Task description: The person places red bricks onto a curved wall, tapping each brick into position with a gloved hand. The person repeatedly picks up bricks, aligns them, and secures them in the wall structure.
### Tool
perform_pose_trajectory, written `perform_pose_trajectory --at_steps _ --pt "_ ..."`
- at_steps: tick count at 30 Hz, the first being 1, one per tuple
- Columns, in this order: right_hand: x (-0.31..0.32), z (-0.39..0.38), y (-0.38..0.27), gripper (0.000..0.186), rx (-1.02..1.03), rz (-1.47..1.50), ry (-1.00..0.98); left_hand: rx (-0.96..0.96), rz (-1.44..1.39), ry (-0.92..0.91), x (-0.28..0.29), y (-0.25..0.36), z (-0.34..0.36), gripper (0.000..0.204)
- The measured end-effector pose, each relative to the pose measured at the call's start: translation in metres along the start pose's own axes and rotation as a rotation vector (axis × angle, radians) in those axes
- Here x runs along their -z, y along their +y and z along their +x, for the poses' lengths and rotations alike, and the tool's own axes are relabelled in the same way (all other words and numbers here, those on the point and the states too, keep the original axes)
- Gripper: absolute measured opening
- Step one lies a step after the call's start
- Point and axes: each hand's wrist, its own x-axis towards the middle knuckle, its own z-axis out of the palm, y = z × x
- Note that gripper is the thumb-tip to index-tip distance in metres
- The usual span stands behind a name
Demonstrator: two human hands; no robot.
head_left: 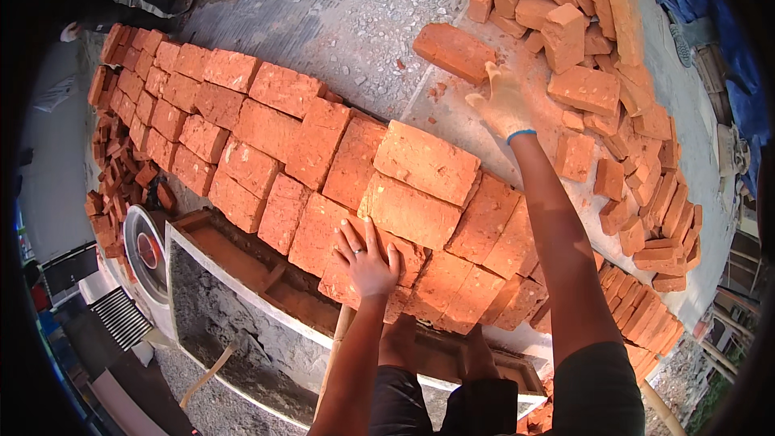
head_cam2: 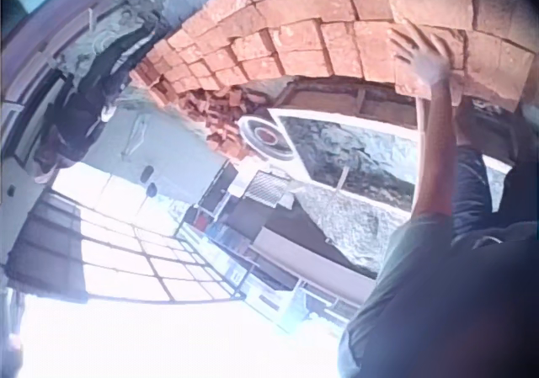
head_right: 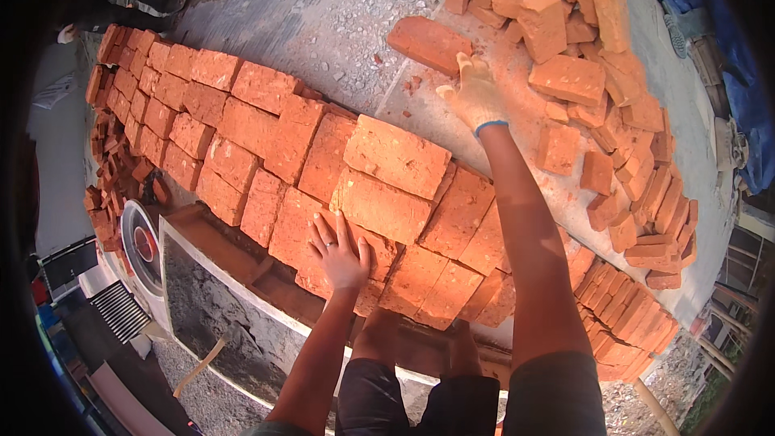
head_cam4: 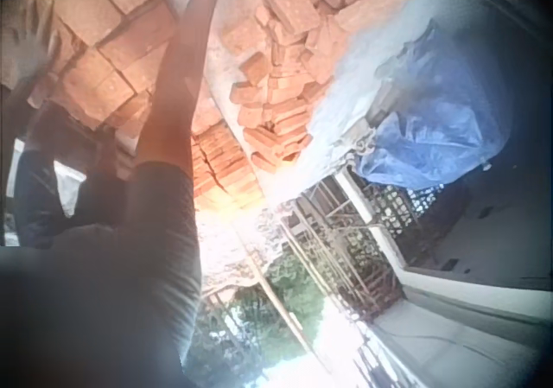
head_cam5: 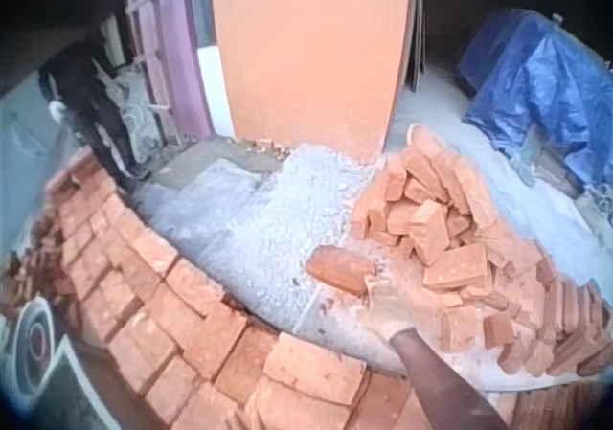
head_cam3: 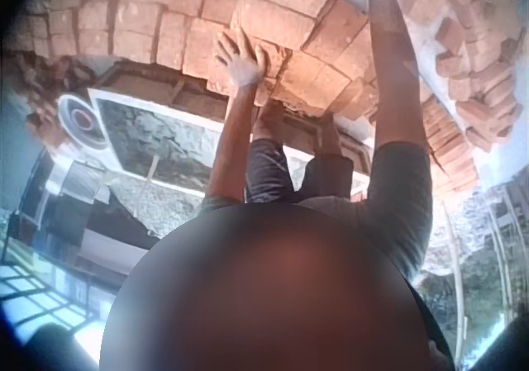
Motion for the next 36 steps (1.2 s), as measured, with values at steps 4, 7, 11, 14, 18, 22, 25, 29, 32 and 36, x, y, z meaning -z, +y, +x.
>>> perform_pose_trajectory --at_steps 4,7,11,14,18,22,25,29,32,36 --pt "-0.017 0.117 -0.03 0.12 -0.066 -0.198 -0.165 0.0 0.0 -0.037 0.001 -0.002 0.001 0.075" --pt "-0.031 0.124 -0.036 0.135 -0.291 -0.164 -0.33 -0.004 0.008 -0.042 0.003 -0.003 0.002 0.076" --pt "-0.042 0.089 -0.041 0.14 -0.394 -0.068 -0.292 0.011 0.023 -0.037 0.003 -0.002 0.002 0.074" --pt "-0.042 0.074 -0.044 0.138 -0.377 0.024 -0.164 -0.034 0.04 -0.001 0.0 -0.002 0.001 0.075" --pt "-0.022 0.037 -0.033 0.128 -0.477 0.275 -0.104 -0.062 0.103 0.05 -0.011 -0.006 0.0 0.076" --pt "0.033 -0.096 0.017 0.128 -0.55 0.687 -0.133 -0.1 0.14 0.103 -0.02 -0.014 0.0 0.073" --pt "0.073 -0.246 0.06 0.118 -0.618 0.49 0.066 -0.105 0.159 0.111 -0.02 -0.016 0.001 0.071" --pt "0.108 -0.399 0.138 0.092 -1.071 1.085 0.086 -0.09 0.165 0.123 -0.023 -0.019 0.002 0.071" --pt "0.11 -0.446 0.193 0.102 -1.196 0.744 -0.213 -0.145 0.132 0.206 -0.033 -0.03 0.002 0.069" --pt "0.078 -0.446 0.226 0.116 -0.795 0.187 -0.343 -0.117 0.139 0.166 -0.038 -0.045 0.01 0.066"
